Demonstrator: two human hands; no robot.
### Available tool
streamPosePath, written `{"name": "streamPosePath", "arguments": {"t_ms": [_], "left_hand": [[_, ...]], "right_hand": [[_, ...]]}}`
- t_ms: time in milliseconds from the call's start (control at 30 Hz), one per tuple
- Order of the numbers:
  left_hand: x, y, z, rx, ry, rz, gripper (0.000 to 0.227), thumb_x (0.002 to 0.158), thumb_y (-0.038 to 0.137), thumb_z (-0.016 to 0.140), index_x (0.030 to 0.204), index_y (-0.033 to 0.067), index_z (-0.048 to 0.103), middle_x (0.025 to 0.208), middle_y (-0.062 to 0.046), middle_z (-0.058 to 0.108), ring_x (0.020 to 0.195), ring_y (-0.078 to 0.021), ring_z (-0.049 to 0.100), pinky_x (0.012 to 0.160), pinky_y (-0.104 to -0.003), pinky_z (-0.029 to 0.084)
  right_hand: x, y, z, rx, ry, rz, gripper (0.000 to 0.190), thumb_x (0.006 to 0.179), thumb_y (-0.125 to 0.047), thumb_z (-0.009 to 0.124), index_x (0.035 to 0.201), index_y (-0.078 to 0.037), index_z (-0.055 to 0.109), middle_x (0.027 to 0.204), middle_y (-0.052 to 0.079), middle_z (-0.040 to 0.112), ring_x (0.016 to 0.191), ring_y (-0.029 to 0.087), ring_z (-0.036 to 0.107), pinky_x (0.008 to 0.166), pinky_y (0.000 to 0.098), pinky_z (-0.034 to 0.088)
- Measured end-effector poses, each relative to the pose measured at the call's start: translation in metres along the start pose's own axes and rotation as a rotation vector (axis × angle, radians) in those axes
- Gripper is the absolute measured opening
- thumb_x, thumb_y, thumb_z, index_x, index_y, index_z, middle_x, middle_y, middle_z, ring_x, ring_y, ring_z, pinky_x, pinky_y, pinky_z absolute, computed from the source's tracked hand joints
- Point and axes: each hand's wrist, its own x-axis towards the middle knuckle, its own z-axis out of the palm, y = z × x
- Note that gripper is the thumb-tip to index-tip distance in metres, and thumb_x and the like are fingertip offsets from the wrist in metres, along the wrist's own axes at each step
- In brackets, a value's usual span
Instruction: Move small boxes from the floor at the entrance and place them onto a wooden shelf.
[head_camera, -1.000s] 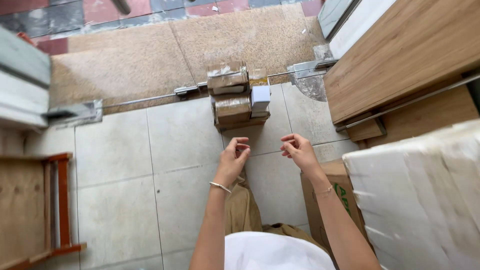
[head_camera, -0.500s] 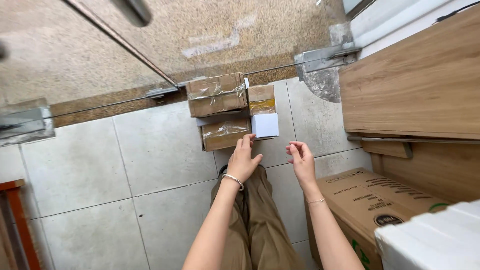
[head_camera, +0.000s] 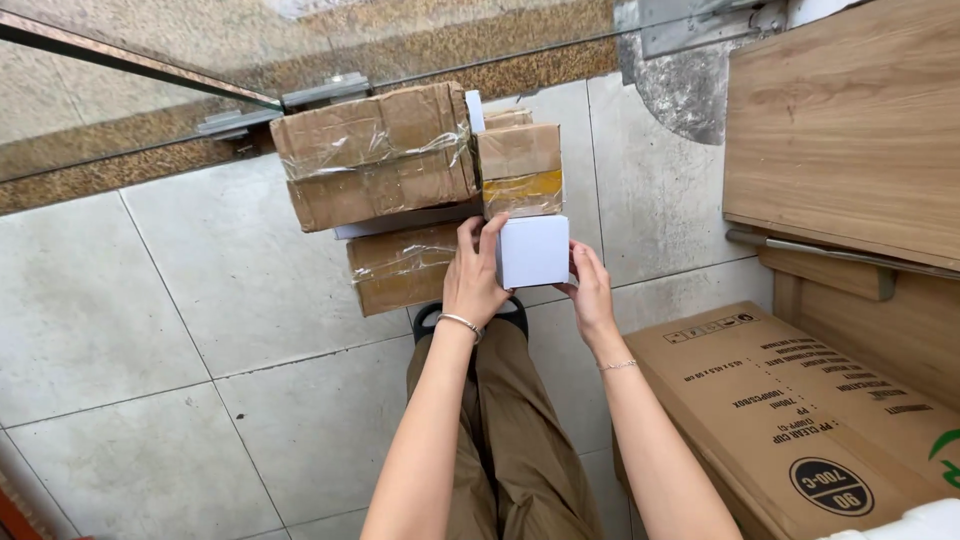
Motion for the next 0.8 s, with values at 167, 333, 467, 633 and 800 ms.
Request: {"name": "streamPosePath", "arguments": {"t_ms": [167,333,467,633,800], "left_hand": [[-0.006,0.011,-0.007,-0.048,0.075,0.045,0.097,0.061,0.014,0.095,0.143,0.0251,0.043,0.131,-0.014,0.045,0.118,-0.0384,0.059,0.095,-0.047,0.054],[-0.024,0.065,-0.044,-0.146,0.063,-0.065,0.102,0.049,0.018,0.098,0.138,0.0207,0.047,0.13,-0.016,0.046,0.117,-0.039,0.058,0.097,-0.046,0.053],[-0.047,0.105,-0.066,-0.219,0.206,0.185,0.108,0.045,0.019,0.099,0.137,0.0081,0.043,0.139,-0.02,0.05,0.129,-0.0422,0.052,0.109,-0.047,0.045],[-0.084,0.176,-0.124,-0.331,0.063,-0.035,0.108,0.048,0.026,0.097,0.139,0.0117,0.043,0.133,-0.012,0.059,0.126,-0.0314,0.058,0.108,-0.039,0.049],[-0.126,0.227,-0.182,-0.395,0.129,-0.112,0.11,0.046,0.026,0.097,0.141,0.016,0.043,0.132,-0.009,0.063,0.125,-0.0271,0.062,0.106,-0.038,0.05]], "right_hand": [[-0.017,-0.013,0.006,0.125,-0.01,0.011,0.05,0.105,-0.042,0.04,0.139,-0.009,0.056,0.133,0.005,0.063,0.12,0.017,0.058,0.095,0.0429,0.052],[-0.065,-0.074,0.009,0.096,0.006,0.005,0.053,0.104,-0.044,0.038,0.139,-0.01,0.058,0.134,0.004,0.063,0.121,0.016,0.058,0.094,0.0429,0.052],[-0.113,-0.128,-0.007,0.04,-0.015,-0.019,0.054,0.102,-0.045,0.037,0.137,-0.011,0.062,0.131,0.004,0.066,0.12,0.016,0.059,0.093,0.0426,0.052],[-0.157,-0.182,-0.032,-0.022,-0.124,-0.065,0.054,0.1,-0.045,0.039,0.134,-0.011,0.065,0.128,0.004,0.069,0.115,0.017,0.061,0.09,0.0422,0.054],[-0.192,-0.238,-0.04,-0.133,-0.292,-0.13,0.051,0.098,-0.043,0.048,0.132,-0.009,0.068,0.123,0.008,0.072,0.11,0.019,0.064,0.088,0.0398,0.055]]}}
